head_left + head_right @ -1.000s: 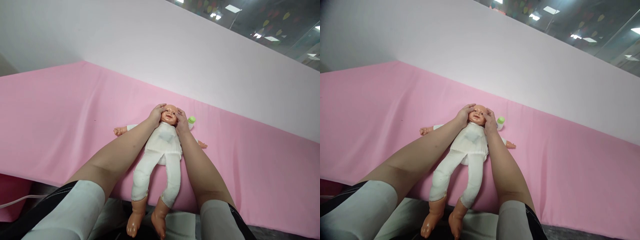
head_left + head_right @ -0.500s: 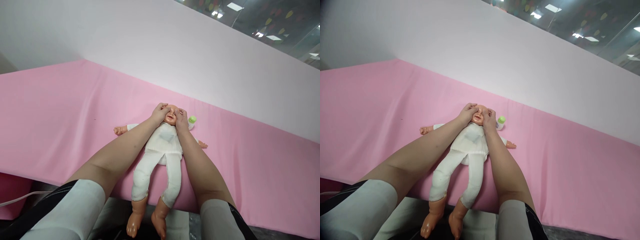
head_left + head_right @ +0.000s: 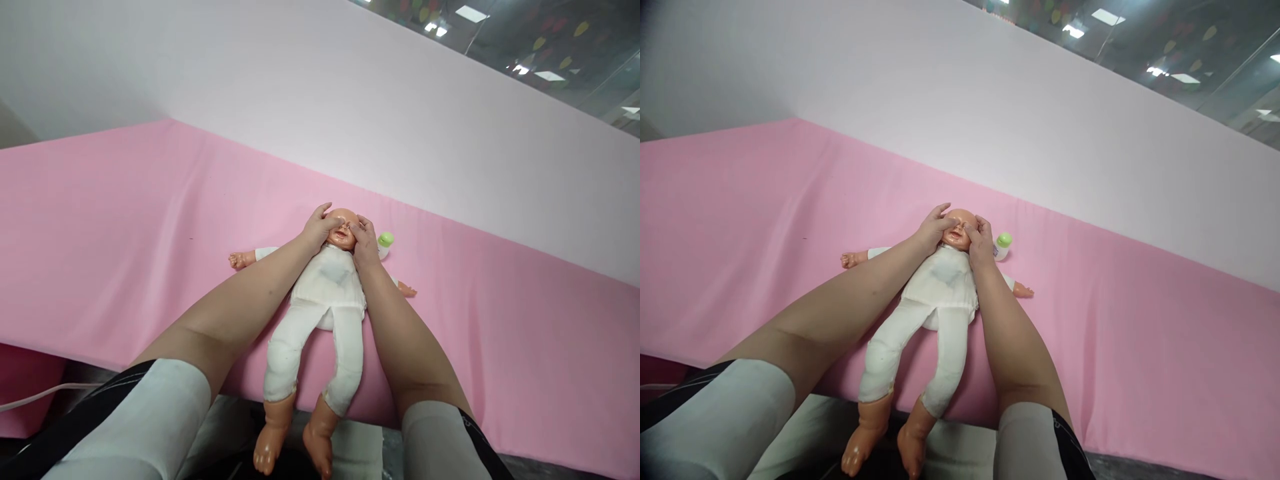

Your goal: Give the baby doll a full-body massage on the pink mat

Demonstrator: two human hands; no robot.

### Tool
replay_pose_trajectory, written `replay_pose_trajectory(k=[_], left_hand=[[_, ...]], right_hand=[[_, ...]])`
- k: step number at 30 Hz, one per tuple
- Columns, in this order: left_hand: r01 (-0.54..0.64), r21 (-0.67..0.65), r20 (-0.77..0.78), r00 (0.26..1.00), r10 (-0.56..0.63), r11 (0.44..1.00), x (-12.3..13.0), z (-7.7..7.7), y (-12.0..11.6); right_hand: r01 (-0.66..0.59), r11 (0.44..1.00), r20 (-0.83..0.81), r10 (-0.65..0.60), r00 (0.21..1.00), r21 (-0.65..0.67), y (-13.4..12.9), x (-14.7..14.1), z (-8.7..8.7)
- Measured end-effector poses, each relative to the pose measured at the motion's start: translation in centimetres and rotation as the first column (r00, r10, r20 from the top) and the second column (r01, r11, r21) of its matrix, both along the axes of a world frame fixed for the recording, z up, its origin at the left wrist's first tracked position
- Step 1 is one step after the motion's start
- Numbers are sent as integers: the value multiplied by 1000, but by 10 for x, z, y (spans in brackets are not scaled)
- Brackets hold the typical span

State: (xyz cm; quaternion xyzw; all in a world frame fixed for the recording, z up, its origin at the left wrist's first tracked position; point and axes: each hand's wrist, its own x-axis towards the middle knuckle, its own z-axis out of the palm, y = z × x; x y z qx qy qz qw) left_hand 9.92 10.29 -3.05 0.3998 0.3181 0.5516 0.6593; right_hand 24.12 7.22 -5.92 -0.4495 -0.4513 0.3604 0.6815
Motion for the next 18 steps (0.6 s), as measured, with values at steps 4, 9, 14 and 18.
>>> replay_pose_trajectory(k=[4,9,14,18], left_hand=[[-34,58,-92,995,39,998,5,-1,0],[-42,44,-78,996,46,998,8,-3,4],[21,-53,35,999,-19,998,4,-2,7],[48,-90,111,993,-38,995,-3,-1,5]], right_hand=[[95,995,109,-94,990,-6,-1,2,1],[139,990,165,-136,977,-6,2,2,0],[120,993,34,-120,992,-9,6,2,-2],[32,999,-132,-35,991,-26,5,3,-1]])
